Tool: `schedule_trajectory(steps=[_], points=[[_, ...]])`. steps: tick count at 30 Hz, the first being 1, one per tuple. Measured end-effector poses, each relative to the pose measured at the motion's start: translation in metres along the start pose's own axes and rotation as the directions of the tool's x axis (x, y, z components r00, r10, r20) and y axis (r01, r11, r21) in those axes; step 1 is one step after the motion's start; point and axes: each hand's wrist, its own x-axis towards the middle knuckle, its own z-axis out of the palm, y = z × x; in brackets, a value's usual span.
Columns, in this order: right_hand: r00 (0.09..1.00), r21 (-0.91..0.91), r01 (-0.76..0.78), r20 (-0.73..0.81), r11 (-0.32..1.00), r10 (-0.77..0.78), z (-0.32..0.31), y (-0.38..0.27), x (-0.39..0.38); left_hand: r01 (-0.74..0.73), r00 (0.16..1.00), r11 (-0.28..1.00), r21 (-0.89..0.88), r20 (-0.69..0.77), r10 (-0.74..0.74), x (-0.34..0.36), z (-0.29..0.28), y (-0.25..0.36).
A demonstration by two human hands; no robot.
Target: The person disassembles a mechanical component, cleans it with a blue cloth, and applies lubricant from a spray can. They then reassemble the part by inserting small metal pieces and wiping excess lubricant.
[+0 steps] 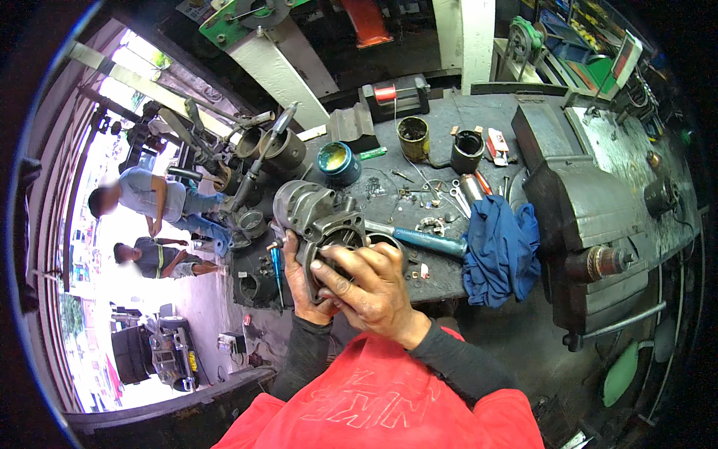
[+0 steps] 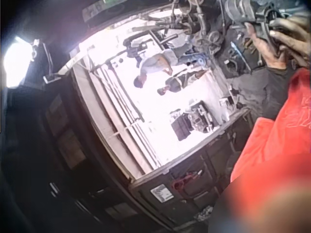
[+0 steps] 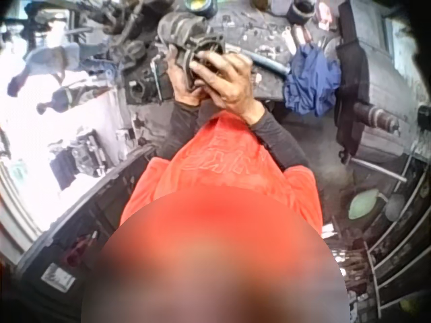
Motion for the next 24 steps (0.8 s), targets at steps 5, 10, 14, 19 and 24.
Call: schedule_trajectory(steps=[5, 10, 14, 19, 24], points=[[0.996, 0.115, -0.087, 0.005, 0.99, 0.087, -0.003, 0.001, -0.005, -0.013, 0.999, 0.999, 0.052, 0.04, 0.01, -0.003, -0.001, -0.002], [0.998, 0.075, -0.055, -0.01, 0.996, 0.056, -0.002, 0.003, -0.001, -0.021, 0.999, 1.0, 0.016, 0.049, 0.02, -0.004, -0.001, -0.004], [0.997, 0.053, -0.072, -0.008, 0.996, 0.073, -0.004, 0.0, 0.004, -0.047, 0.999, 0.998, 0.044, 0.017, 0.047, -0.004, -0.003, -0.002], [1.0, 0.025, -0.025, 0.009, 0.999, 0.024, -0.007, 0.002, 0.008, -0.011, 0.999, 1.0, 0.01, 0.048, 0.011, -0.005, -0.005, -0.002], [0.999, 0.007, 0.007, 0.037, 1.0, -0.008, -0.012, 0.004, 0.007, -0.027, 0.999, 0.999, 0.035, 0.031, 0.026, -0.007, -0.003, -0.002]])
